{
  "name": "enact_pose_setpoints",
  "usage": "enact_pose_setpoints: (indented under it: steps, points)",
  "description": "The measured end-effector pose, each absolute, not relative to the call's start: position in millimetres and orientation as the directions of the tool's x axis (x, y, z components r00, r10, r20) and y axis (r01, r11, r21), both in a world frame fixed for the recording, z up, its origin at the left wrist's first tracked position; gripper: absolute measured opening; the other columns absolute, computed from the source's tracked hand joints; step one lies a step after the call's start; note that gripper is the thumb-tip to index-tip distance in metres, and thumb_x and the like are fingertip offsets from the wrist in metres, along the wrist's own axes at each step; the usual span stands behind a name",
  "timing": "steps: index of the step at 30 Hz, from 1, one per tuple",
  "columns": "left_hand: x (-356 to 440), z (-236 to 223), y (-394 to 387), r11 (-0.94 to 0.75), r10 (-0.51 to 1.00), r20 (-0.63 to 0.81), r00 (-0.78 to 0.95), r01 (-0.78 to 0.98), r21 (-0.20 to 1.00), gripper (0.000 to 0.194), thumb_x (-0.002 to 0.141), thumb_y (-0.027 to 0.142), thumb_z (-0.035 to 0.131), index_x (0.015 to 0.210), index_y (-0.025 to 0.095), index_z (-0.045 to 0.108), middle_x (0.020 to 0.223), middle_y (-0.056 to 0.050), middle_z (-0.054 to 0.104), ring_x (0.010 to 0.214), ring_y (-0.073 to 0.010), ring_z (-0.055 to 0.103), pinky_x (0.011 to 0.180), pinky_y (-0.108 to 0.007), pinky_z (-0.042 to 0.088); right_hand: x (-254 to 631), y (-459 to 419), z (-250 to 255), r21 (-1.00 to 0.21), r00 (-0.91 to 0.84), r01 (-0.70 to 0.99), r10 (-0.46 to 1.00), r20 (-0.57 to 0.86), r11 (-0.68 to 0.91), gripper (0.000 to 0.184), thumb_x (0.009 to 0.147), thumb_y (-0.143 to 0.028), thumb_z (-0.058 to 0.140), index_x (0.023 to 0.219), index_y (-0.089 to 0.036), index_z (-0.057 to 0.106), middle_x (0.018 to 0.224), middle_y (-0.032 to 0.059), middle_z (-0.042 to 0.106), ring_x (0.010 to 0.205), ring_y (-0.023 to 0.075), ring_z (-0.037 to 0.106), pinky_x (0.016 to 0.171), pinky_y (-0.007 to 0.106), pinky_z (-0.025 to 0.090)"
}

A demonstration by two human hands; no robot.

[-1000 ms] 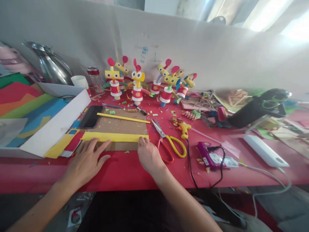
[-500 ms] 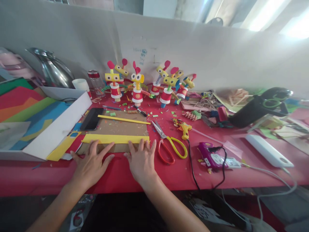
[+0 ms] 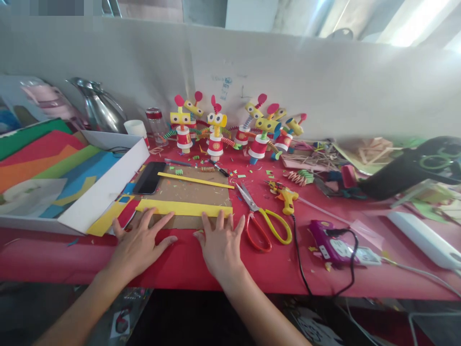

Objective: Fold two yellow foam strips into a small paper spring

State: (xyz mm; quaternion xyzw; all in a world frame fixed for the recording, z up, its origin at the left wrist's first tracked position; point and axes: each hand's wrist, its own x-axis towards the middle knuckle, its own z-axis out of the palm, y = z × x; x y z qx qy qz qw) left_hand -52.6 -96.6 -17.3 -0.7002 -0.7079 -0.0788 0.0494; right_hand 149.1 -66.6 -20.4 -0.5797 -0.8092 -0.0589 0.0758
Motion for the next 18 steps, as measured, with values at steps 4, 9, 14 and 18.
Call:
enact_pose_setpoints:
  steps: [4,9,14,18]
  points:
    - [-64.1,-16.4,-95.5,-0.017,0.982,0.186,0.007,0.998,0.056,0.06,0.079,0.067,0.041,0.133,0.04,0.046,0.139,-0.013,0.043,0.123,-0.0365,0.043,0.1,-0.071,0.005,150.6,-65.5,-21.8,0.021,-0.325,0.945,0.923,0.205,0.327,0.05,0.091,-0.05,0.04,0.138,-0.03,0.042,0.137,0.0186,0.047,0.12,0.0393,0.047,0.102,0.069,0.006]
    - [-95.7,-12.2,-78.1,0.036,0.962,0.27,-0.049,0.998,0.053,0.039,0.09,0.038,0.036,0.119,0.023,0.059,0.119,-0.013,0.059,0.111,-0.0324,0.049,0.092,-0.054,0.032,149.3,-64.9,-22.5,0.051,-0.334,0.942,0.917,0.217,0.33,0.05,0.09,-0.05,0.041,0.137,-0.031,0.043,0.134,0.0172,0.049,0.119,0.039,0.048,0.102,0.069,0.008]
    - [-127.7,-9.0,-50.8,0.038,0.978,0.202,-0.053,0.996,0.079,0.026,0.086,0.033,0.043,0.082,0.019,0.065,0.096,-0.01,0.064,0.095,-0.0276,0.053,0.081,-0.041,0.04,148.3,-65.6,-20.5,0.039,-0.325,0.945,0.921,0.214,0.324,0.05,0.091,-0.05,0.041,0.136,-0.03,0.044,0.134,0.0174,0.049,0.119,0.0393,0.047,0.101,0.069,0.008]
    - [-136.7,-12.7,-40.4,0.054,0.981,0.183,-0.065,0.996,0.067,0.026,0.084,0.036,0.048,0.072,0.019,0.064,0.093,-0.01,0.063,0.095,-0.0276,0.054,0.082,-0.04,0.04,149.2,-66.5,-19.8,0.031,-0.324,0.945,0.922,0.214,0.325,0.05,0.091,-0.051,0.04,0.136,-0.03,0.044,0.134,0.0168,0.049,0.119,0.0394,0.047,0.102,0.069,0.005]
